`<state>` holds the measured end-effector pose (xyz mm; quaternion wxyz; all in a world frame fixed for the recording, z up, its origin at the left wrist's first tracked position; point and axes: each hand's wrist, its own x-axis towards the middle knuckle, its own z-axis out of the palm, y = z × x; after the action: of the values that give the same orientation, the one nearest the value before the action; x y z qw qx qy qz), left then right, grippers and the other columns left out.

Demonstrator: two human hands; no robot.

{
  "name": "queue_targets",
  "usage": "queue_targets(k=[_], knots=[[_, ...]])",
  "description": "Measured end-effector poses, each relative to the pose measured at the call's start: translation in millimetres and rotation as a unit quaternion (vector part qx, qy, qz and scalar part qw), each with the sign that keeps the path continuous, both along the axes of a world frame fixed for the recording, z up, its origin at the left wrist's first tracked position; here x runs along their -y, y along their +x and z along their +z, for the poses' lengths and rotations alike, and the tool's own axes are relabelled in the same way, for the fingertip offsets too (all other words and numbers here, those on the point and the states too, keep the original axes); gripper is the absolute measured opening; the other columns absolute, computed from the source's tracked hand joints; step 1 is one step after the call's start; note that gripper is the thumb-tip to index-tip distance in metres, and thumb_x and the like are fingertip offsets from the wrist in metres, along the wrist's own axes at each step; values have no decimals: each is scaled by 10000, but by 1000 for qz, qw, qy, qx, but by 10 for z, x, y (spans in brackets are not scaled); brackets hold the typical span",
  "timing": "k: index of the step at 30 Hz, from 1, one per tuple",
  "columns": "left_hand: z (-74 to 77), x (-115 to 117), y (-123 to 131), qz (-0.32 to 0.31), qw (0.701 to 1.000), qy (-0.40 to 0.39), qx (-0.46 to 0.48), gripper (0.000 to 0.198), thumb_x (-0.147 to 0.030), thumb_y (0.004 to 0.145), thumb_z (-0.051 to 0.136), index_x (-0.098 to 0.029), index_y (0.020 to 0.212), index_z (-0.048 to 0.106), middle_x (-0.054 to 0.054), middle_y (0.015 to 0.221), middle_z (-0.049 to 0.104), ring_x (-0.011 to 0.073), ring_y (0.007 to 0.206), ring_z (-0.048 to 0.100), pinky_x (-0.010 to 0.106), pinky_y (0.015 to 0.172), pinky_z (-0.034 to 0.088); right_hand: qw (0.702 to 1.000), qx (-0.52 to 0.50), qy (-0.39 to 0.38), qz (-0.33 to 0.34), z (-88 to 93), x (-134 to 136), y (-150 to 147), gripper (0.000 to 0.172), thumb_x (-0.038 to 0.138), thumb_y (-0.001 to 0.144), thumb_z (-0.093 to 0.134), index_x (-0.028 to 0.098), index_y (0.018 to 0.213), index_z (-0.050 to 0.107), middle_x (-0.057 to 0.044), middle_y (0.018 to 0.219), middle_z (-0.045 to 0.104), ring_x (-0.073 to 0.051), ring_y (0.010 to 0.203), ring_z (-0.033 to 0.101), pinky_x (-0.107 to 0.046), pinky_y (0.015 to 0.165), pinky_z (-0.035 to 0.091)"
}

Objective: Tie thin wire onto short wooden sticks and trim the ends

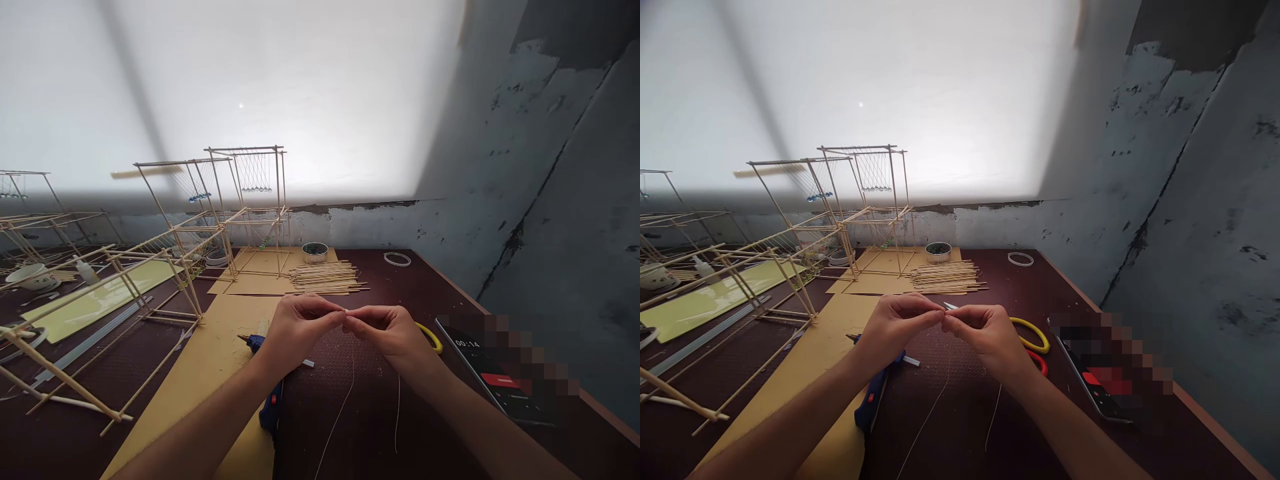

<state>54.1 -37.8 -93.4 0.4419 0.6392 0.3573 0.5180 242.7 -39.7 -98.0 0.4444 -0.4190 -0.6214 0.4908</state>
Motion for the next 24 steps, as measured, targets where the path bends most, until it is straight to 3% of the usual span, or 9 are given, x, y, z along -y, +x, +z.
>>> queue_targets(k=[6,14,24], knots=[[10,-18,-10,10,1000,5,-14,158,-355,770,797,-202,795,823,61,783,756,183,766,680,251,663,516,1000,1,-12,16,-1,0,9,268,411,757,820,211,935,823,-57,871,759,-229,898,634,-317,836,464],[30,-33,-48,-9,998,29,-59,150,-335,808,758,-197,809,818,63,788,751,188,775,685,259,670,515,999,17,-22,20,7,-17,-1,244,376,796,782,191,953,802,-25,772,683,-164,760,532,-277,704,412],[-7,-64,-78,-18,996,35,-75,208,-372,834,734,-182,881,803,75,837,747,203,790,701,286,693,543,999,11,-27,34,-25,-21,14,195,354,812,762,189,913,786,-23,782,661,-156,756,516,-274,699,403]])
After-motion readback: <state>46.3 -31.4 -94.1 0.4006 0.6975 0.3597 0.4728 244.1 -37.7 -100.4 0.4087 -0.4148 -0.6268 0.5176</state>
